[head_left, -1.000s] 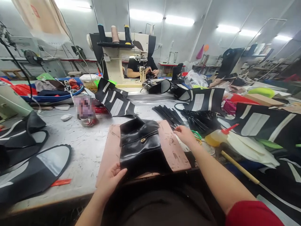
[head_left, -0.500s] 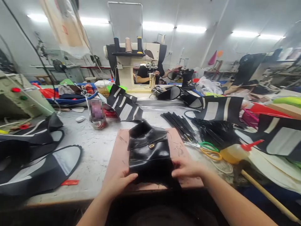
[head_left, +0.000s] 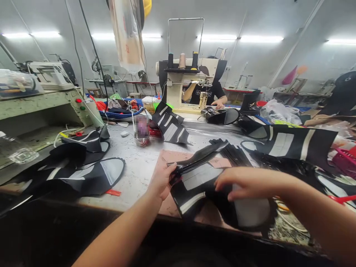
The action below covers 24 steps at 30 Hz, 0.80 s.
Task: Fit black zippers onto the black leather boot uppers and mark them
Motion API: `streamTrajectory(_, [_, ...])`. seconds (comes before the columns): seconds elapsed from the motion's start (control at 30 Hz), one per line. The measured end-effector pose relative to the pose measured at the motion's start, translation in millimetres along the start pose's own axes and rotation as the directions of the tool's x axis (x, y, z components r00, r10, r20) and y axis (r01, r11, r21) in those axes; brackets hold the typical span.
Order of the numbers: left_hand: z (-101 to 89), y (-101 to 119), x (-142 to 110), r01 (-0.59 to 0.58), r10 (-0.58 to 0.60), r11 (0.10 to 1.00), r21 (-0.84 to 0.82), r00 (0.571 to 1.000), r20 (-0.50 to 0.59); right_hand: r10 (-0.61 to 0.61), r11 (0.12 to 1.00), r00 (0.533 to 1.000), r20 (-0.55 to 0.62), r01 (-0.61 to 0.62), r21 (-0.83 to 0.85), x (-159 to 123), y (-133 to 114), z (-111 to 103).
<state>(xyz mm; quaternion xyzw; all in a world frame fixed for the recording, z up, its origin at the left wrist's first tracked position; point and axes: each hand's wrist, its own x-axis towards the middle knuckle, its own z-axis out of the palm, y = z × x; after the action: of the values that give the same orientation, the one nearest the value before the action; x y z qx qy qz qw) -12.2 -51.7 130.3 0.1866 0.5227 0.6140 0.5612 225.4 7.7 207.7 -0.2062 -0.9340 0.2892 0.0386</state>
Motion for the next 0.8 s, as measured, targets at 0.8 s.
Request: streamTrajectory(0.8, [-8.1, -52.7, 10.9, 0.165, -0.188, 0.963, -0.214, 0.978, -0.093, 0.495, 0.832, 0.654, 0.572, -0.166, -0.530, 59.8, -0.3, 33.9])
